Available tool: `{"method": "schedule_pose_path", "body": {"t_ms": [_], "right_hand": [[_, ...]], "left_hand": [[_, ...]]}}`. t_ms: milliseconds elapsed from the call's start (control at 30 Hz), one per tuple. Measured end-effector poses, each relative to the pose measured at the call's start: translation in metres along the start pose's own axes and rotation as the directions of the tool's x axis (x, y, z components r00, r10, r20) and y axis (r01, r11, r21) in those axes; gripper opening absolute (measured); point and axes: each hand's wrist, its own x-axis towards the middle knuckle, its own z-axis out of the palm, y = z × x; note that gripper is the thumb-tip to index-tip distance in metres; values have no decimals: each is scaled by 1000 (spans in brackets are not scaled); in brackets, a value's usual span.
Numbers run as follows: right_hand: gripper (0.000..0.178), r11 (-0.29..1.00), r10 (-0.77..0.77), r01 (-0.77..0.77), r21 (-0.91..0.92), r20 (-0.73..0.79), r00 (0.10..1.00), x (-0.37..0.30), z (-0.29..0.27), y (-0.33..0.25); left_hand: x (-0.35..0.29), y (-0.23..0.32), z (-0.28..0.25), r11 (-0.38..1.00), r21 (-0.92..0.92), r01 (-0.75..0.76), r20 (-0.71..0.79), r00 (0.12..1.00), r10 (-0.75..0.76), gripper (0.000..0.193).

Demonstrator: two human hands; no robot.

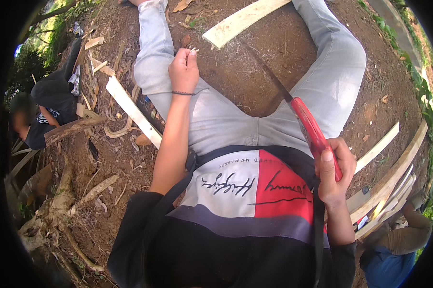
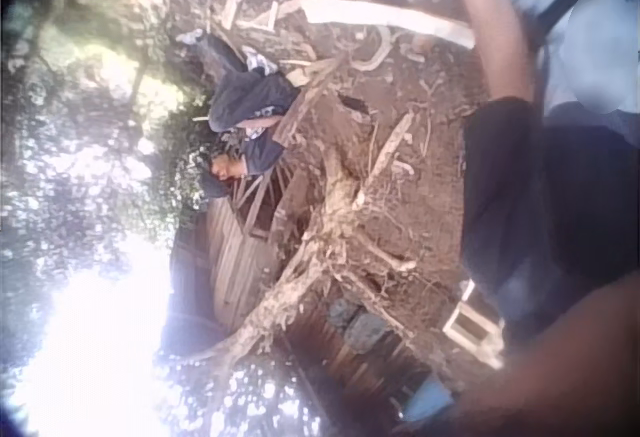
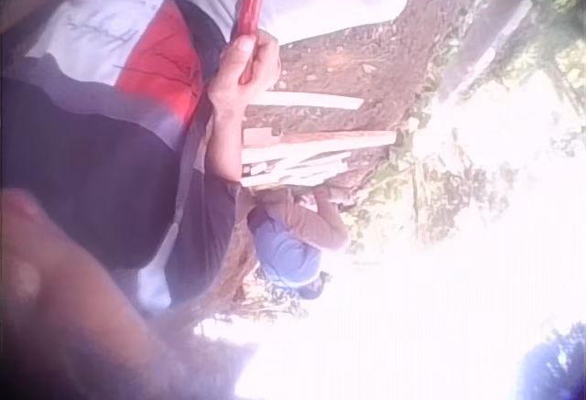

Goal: The person saws a wooden board with a hand saw while sitting on the ground, then handles and stacks the resulting wood pieces.

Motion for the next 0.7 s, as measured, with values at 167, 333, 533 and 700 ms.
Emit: {"method": "schedule_pose_path", "body": {"t_ms": [167, 333, 533, 700], "right_hand": [[31, 981, 45, -50, 188, 28, 999, 12, -6, 13], [35, 989, 96, -102, 108, 55, 994, 13, -49, 2], [37, 999, -44, 32, -44, -312, 949, -54, -157, -9], [27, 990, -123, 135, -38, -695, 708, -129, -194, 5]], "left_hand": [[1, -16, 1, 941, -243, 235, -127, 954, -271, 18], [20, -8, 17, 959, -248, 137, -51, 987, -154, 54], [41, 43, 35, 800, -225, 556, 621, 715, -322, 29], [29, 20, 40, 690, -297, 660, 670, 659, -342, 33]]}}
